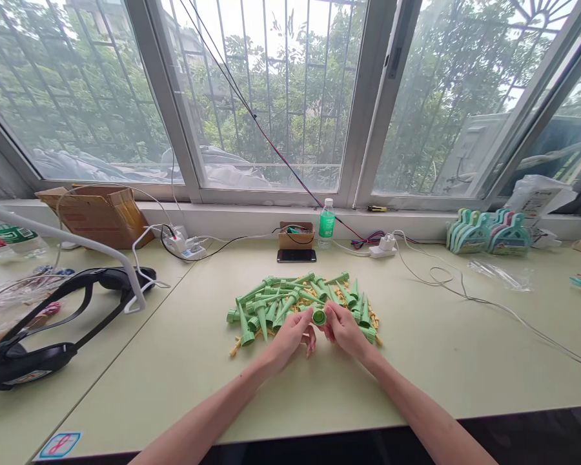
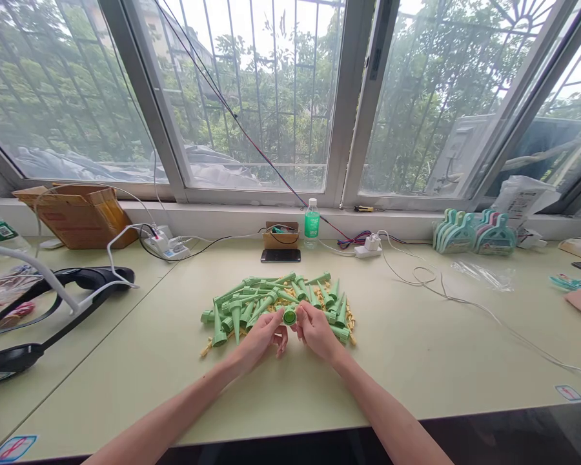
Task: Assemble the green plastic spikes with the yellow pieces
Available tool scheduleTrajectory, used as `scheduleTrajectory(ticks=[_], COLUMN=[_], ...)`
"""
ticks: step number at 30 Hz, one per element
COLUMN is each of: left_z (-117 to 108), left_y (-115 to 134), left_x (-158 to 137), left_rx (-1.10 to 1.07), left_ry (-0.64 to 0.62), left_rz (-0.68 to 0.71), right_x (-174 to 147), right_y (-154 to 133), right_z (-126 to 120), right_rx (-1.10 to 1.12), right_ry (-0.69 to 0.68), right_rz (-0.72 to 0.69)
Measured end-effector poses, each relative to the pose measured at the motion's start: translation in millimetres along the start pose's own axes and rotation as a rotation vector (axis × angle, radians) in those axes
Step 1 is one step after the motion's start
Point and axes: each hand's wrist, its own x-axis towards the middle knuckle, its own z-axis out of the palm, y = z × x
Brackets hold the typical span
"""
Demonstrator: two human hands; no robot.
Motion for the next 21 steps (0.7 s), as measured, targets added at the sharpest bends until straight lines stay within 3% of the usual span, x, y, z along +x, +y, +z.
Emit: scheduleTrajectory(ticks=[21], left_z=[-6.0], left_y=[-7.3], left_x=[2.6], left_rx=[0.261], left_ry=[0.016], left_rz=[0.112], right_x=[-0.3], right_y=[-2.1], right_z=[-2.4], right_rx=[-0.055], right_ry=[0.047], right_rz=[0.068])
